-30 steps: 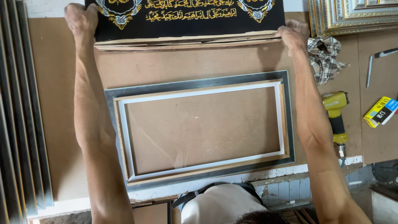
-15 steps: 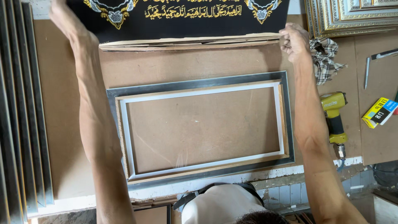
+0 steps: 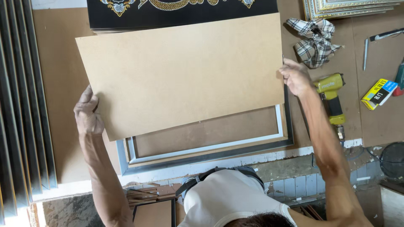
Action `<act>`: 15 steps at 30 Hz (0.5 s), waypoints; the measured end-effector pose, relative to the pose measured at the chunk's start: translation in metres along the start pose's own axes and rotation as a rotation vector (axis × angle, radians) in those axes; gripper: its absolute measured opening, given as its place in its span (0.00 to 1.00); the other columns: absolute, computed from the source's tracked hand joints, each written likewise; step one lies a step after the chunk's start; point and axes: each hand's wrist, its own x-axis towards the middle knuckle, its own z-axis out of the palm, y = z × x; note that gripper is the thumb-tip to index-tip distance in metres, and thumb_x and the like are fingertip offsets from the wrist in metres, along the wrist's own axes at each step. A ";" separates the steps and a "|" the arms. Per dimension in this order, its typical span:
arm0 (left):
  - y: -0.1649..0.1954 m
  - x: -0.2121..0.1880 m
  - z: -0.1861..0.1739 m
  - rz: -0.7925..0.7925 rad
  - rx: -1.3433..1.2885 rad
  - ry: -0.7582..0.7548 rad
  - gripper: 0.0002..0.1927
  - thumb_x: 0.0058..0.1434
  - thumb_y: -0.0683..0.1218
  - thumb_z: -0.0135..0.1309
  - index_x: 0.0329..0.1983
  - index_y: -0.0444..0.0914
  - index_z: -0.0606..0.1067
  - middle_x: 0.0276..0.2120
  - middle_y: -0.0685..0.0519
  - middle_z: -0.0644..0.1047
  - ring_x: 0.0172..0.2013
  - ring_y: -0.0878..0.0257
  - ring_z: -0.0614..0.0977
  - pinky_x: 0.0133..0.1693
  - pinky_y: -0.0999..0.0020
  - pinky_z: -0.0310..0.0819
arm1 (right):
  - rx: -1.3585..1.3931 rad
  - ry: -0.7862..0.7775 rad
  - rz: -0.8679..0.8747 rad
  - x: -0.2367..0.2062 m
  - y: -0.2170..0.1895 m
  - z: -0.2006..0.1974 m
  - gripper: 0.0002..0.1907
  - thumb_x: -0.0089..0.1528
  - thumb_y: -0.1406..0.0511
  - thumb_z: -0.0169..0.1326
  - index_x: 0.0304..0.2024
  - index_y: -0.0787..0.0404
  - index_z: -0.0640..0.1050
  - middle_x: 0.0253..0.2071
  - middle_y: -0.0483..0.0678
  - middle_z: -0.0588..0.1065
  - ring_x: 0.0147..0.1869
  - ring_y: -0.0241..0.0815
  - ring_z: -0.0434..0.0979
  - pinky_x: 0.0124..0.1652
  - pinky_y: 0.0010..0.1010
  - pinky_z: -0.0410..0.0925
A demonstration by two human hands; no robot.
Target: The person wipes the glass of a picture frame with a cloth, places a hardboard backing panel onto the frame, and uses a pneumatic nail gun to staple the backing to the frame along its edges. They then stack the finished framed calligraphy pieces and repeat the wiping and stapling on another frame.
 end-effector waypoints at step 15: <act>-0.044 -0.162 -0.008 -0.081 0.445 0.233 0.31 0.63 0.35 0.47 0.71 0.23 0.62 0.66 0.35 0.70 0.61 0.54 0.75 0.62 0.68 0.70 | -0.781 0.244 -0.361 -0.215 0.102 0.005 0.43 0.53 0.66 0.67 0.69 0.69 0.69 0.60 0.57 0.71 0.63 0.47 0.69 0.62 0.37 0.66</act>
